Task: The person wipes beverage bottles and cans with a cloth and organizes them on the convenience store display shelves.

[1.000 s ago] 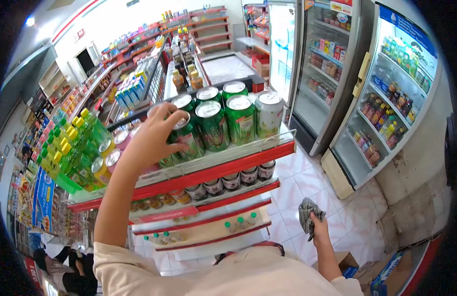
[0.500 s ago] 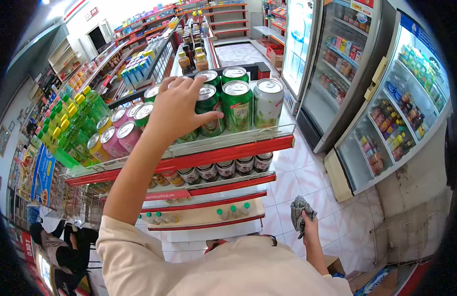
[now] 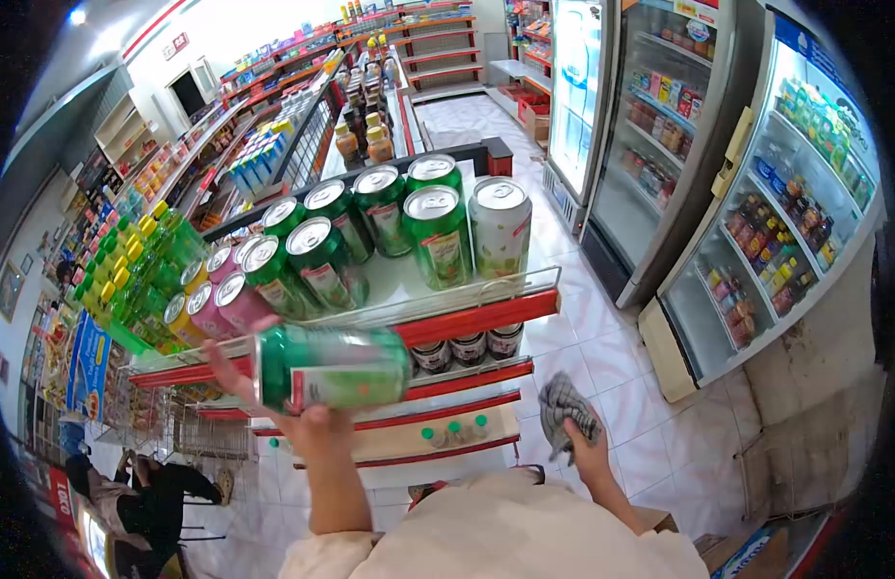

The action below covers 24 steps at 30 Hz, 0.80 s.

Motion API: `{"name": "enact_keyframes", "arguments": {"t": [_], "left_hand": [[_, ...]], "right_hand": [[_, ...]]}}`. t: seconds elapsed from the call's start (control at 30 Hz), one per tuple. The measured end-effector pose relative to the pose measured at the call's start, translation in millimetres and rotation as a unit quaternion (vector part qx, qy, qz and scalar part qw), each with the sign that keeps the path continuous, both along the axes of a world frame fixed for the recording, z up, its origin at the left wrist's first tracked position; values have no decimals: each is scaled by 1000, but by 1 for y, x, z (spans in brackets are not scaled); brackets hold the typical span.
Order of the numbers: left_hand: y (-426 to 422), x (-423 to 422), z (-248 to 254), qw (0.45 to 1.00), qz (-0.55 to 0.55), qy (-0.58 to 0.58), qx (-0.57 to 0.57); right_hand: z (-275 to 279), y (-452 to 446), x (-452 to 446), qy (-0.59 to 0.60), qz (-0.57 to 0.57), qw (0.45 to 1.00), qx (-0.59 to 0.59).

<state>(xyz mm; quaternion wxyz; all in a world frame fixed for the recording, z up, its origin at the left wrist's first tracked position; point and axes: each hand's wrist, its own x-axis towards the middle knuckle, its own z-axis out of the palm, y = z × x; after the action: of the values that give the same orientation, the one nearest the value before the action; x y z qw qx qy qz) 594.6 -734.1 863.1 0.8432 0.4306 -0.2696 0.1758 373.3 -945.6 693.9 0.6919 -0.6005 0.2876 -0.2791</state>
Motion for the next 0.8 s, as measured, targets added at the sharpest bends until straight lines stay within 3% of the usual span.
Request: {"name": "enact_keyframes", "arguments": {"t": [0.07,0.13,0.2,0.27,0.37,0.47,0.5,0.6,0.63,0.73,0.8], "left_hand": [[10,-15,-31,979,-136,143,-46],[7,-36,-42,942,-199,264,-56],[3,-41,-41,921,-289,261,-31],[9,-52,-38,879,-316,356,-31],[12,-52,-17,831,-314,457,-48],[30,-45,-29,705,-573,373,-190],[31,-45,-34,718,-555,377,-186],[40,-48,-48,795,-430,405,-137],[44,-46,-49,825,-383,402,-105],[58,-46,-46,895,-248,371,3],[68,-44,-40,922,-181,330,96]], "right_hand": [[18,16,18,-68,7,987,-144],[47,26,40,-164,13,927,-337],[75,34,62,-264,34,847,-460],[95,44,83,-360,62,775,-516],[125,63,114,-420,128,715,-544],[146,89,121,-381,184,652,-630],[149,100,126,-365,185,632,-658],[152,126,134,-309,168,664,-660],[163,129,135,-289,214,688,-630],[167,148,157,-358,199,774,-483],[175,149,171,-358,237,785,-446]]}}
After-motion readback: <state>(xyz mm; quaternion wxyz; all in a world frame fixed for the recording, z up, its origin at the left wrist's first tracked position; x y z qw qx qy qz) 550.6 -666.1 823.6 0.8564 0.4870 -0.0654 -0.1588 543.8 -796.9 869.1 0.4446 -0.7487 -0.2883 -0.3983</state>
